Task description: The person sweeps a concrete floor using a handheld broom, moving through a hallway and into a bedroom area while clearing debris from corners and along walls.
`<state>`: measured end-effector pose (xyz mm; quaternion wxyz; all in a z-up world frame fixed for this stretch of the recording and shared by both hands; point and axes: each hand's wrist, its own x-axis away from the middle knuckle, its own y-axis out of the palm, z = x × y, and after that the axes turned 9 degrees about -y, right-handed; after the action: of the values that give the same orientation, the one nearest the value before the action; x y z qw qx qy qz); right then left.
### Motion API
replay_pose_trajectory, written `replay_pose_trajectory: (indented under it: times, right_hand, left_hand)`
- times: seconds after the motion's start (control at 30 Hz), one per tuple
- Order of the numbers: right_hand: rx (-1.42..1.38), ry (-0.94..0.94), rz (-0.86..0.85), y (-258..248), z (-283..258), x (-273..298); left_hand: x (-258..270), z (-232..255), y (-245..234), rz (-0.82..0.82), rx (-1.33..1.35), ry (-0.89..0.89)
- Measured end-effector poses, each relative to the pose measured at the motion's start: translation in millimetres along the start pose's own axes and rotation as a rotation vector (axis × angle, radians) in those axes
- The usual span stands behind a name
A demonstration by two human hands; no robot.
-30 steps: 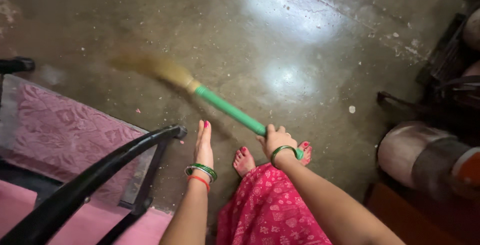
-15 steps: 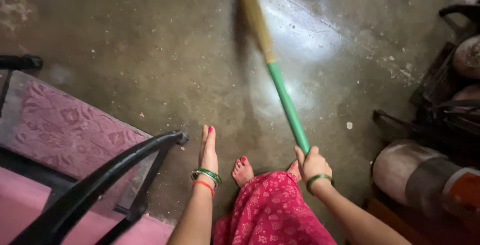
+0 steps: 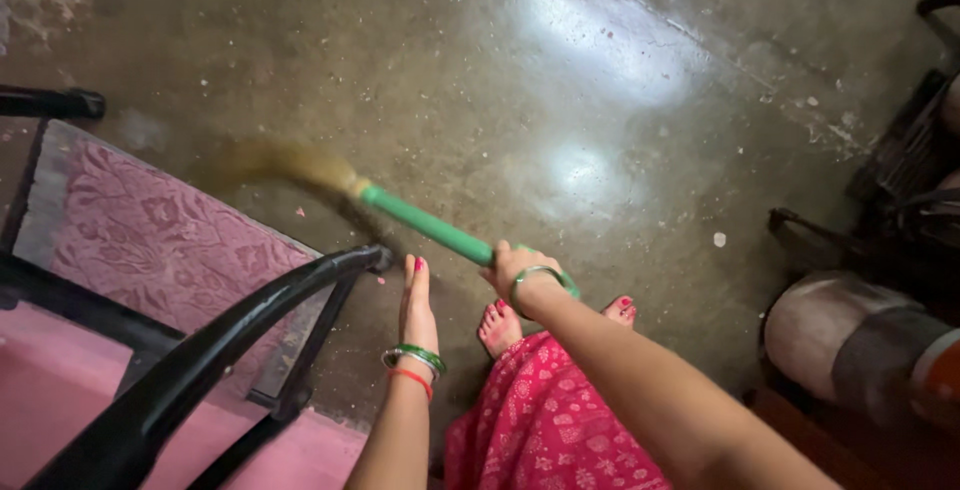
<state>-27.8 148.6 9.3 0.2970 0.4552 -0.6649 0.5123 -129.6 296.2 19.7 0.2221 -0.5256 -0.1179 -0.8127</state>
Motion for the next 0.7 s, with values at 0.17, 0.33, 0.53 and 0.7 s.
replay_pose_trajectory:
  times: [0.17,0.33,0.53,0.7]
  right_hand:
    - [-0.303,0.136,0.094,-6.3,-10.5,-27.1]
    - [-0.447,0.265,0.229,-0.2,51.7,-31.4]
    - [-0.537,0.466,0.363,20.4,142.6,12.9]
    - [-0.442,0.414,0.418,42.0,189.6,77.6]
  left_hand:
    - [6.9,-0.5,-8.1,0.021,-0.025,0.003]
    - [13.3,8.3,-5.8,0.006,-0.025,-0.057]
    - [15.1,16.8,26.5,-0.036,-0.071,-0.001]
    - [8.9,11.4,75.5,-0.061,-0.155,-0.002]
